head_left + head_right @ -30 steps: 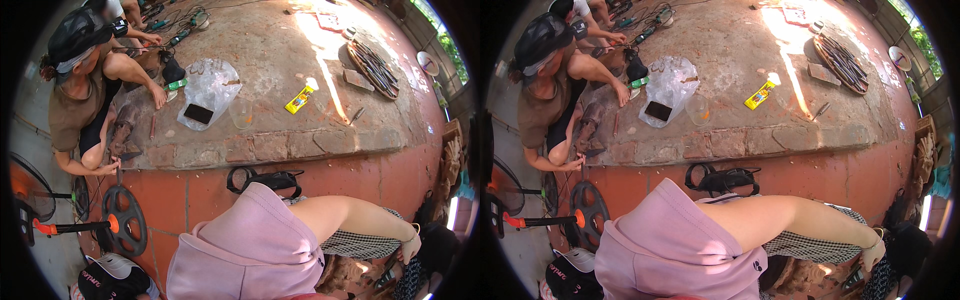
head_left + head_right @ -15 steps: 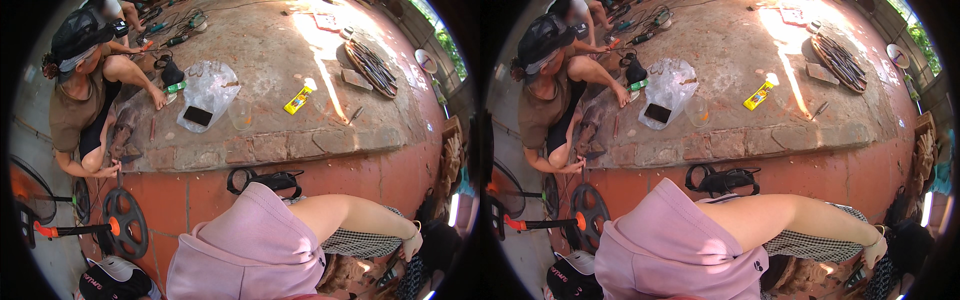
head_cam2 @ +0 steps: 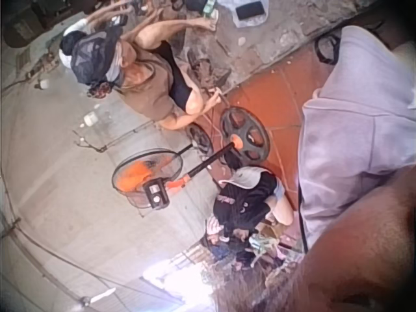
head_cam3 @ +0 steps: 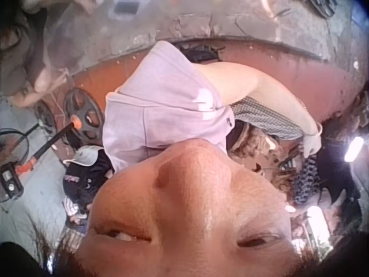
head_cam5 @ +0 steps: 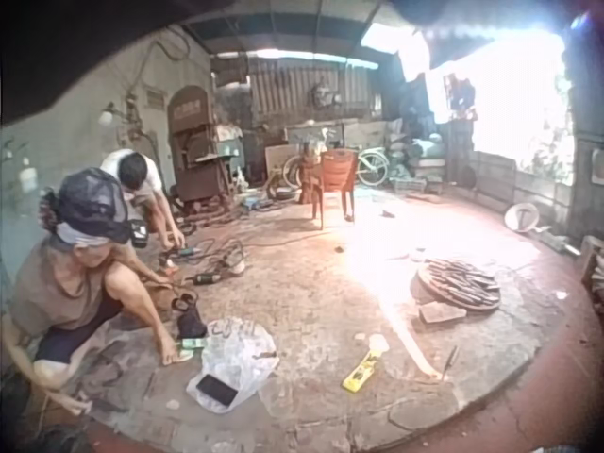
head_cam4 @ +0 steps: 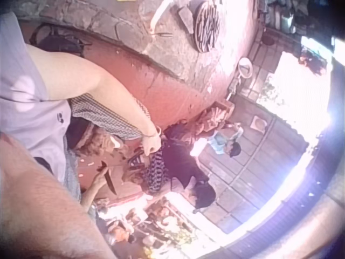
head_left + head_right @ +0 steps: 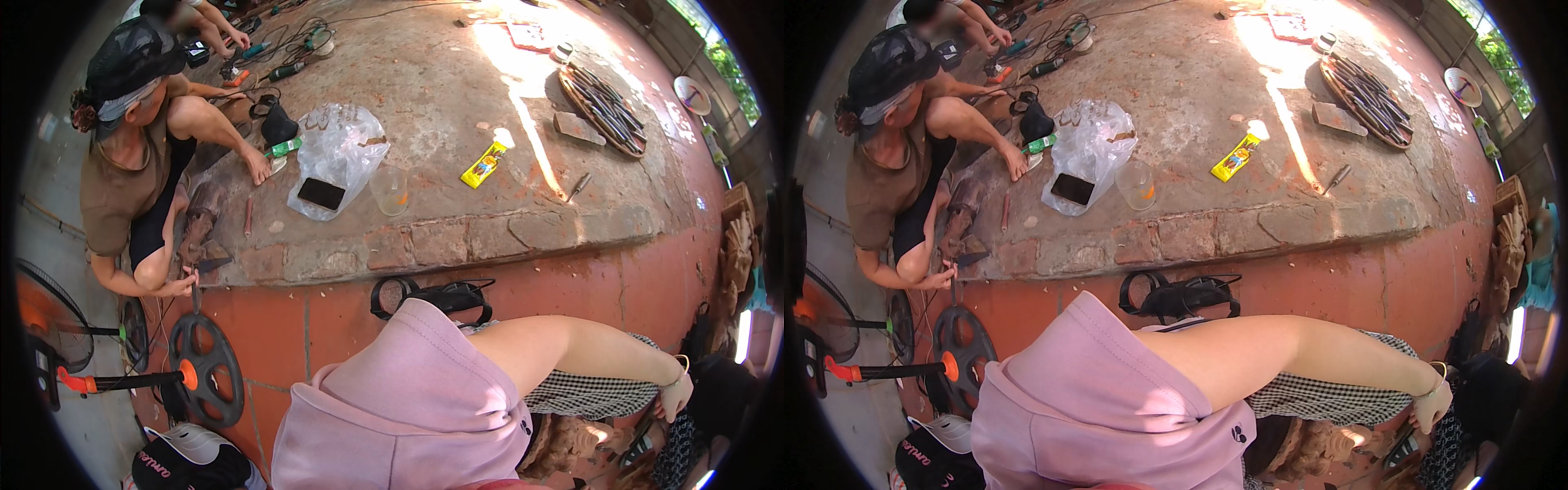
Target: The person sits on the floor and carves a piece of wood using a knife. They hold the wood with one hand and carefully shape it with the other, occasionally adjusting their grip and the wood's position.
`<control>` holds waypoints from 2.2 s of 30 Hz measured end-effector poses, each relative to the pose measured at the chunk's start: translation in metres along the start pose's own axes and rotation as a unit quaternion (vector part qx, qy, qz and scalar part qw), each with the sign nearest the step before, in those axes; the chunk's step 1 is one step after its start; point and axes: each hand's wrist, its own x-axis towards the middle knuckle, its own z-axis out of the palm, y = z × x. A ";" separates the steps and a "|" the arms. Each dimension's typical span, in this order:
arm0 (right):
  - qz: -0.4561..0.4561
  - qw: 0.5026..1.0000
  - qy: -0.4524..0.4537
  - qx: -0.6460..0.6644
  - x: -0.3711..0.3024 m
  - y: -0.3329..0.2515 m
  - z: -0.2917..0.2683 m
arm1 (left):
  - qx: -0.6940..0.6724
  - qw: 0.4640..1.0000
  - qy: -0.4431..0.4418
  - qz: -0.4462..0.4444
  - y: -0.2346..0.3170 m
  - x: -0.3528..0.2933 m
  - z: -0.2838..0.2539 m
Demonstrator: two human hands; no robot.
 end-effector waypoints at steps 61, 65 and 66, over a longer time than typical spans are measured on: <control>0.144 0.945 0.138 0.258 -0.099 0.083 -0.059 | 0.346 0.705 -0.594 0.174 0.078 0.064 0.104; 0.159 0.933 0.084 0.311 -0.094 0.081 -0.071 | 0.327 0.647 -0.656 0.210 0.070 0.088 0.147; 0.145 0.942 0.072 0.294 -0.091 0.083 -0.074 | 0.316 0.634 -0.670 0.222 0.065 0.091 0.158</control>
